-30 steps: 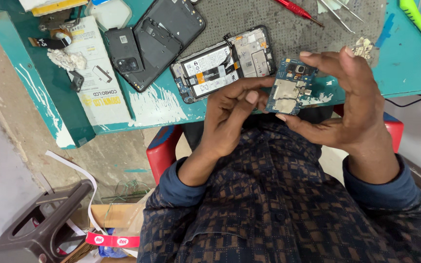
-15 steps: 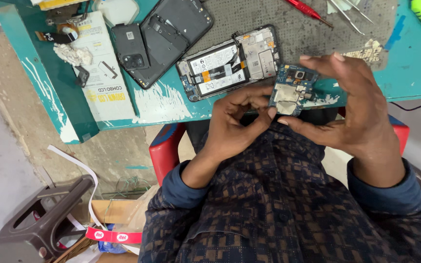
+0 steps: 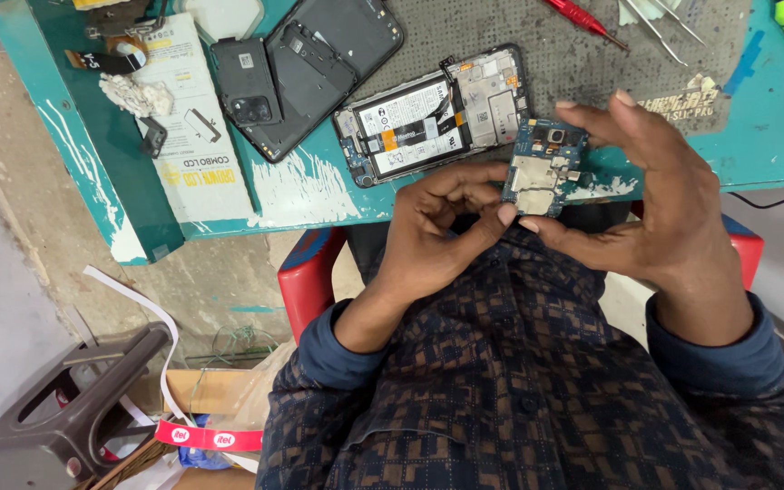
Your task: The person repairs a disassembled smartphone at a workbench. They use a soldering iron on a small flex cable component, apply liquid from a bottle to a part, handle the phone motherboard, and press the board and display assembly together while working on the opened phone.
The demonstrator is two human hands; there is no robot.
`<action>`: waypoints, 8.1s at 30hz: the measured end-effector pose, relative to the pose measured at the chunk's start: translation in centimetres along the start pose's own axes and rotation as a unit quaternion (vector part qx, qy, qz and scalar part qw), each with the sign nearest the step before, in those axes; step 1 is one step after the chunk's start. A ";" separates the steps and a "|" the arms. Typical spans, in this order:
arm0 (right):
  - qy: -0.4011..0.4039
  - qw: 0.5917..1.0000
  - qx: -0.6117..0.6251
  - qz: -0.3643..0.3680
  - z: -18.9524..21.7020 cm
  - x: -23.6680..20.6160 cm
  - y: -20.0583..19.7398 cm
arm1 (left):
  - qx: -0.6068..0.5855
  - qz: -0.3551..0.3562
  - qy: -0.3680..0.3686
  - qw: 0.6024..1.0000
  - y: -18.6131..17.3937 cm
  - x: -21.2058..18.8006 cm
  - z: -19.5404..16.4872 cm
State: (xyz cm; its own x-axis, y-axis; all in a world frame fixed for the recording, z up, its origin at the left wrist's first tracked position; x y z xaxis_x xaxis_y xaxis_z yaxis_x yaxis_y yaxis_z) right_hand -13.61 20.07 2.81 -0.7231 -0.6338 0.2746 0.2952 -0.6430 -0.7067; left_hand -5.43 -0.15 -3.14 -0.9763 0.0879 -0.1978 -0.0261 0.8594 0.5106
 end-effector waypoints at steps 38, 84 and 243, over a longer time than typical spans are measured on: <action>0.004 0.977 -0.092 0.193 -4.0 7.6 0.3 | 0.574 0.011 0.191 0.796 -4.1 3.8 -6.9; -0.024 0.974 -0.201 0.099 1.1 5.3 0.6 | 0.582 0.071 0.171 0.792 -3.6 3.6 -8.7; 0.148 0.979 0.112 -0.080 2.6 1.2 1.3 | 0.226 0.114 0.063 0.965 1.5 2.1 -8.9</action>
State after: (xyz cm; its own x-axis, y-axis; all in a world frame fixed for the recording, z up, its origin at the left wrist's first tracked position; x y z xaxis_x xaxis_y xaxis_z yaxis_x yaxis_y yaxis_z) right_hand -12.51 17.32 3.90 -0.9108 -0.3860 0.1464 0.2684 -0.8231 -0.5005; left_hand -9.40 -3.19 4.69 -0.9646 0.2638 -0.0052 0.2618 0.9593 0.1056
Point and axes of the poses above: each hand's wrist, its own x-axis towards the middle knuckle, its own y-axis out of the palm, z = x × y, the point moved 2 cm from there along x, towards the middle knuckle, and after that the axes turned 5 degrees about -x, right-handed, at the moved point
